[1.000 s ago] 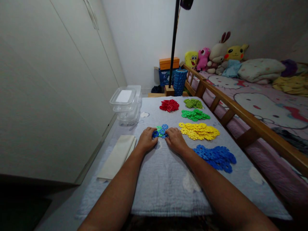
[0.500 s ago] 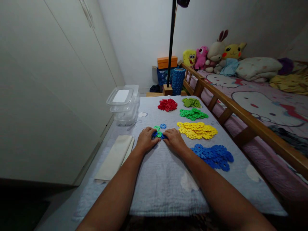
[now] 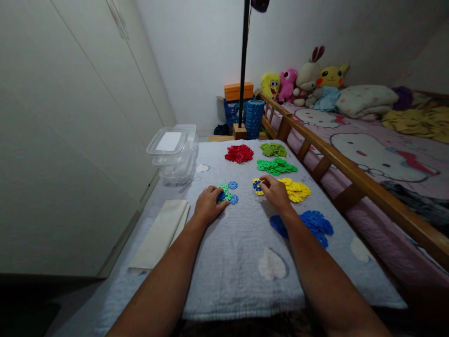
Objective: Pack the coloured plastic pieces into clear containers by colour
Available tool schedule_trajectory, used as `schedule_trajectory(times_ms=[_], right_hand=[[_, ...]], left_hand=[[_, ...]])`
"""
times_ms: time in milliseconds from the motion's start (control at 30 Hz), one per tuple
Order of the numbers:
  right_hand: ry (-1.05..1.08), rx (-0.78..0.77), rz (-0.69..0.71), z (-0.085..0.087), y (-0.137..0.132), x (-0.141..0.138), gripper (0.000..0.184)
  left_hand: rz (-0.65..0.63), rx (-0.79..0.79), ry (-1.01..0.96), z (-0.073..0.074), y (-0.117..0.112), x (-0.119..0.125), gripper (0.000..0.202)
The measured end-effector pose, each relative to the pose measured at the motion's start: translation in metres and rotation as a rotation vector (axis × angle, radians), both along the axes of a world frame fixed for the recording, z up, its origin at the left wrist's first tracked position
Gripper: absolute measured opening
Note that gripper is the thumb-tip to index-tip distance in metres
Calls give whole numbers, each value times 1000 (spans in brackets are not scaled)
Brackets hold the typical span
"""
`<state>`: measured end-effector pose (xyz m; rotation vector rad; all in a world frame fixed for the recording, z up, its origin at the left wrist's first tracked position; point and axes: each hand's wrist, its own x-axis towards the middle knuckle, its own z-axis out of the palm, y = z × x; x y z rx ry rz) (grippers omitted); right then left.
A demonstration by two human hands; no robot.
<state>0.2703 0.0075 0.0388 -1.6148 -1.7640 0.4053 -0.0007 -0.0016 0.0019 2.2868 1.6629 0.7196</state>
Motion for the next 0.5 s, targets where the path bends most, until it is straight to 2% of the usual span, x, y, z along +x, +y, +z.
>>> schedule_trajectory(times_ms=[67, 167, 333, 400, 500], right_hand=[[135, -3, -81, 2, 4, 17, 23], [285, 4, -121, 6, 13, 39, 22], [375, -11, -222, 26, 33, 75, 18], [401, -39, -210, 36, 34, 89, 17], [377, -181, -70, 46, 19, 104, 20]], left_hand=[[-2, -2, -5, 0, 0, 0, 38], [0, 4, -9, -1, 0, 0, 37], [8, 10, -5, -3, 1, 0, 37], [8, 9, 0, -3, 2, 0, 37], [8, -1, 10, -2, 2, 0, 37]])
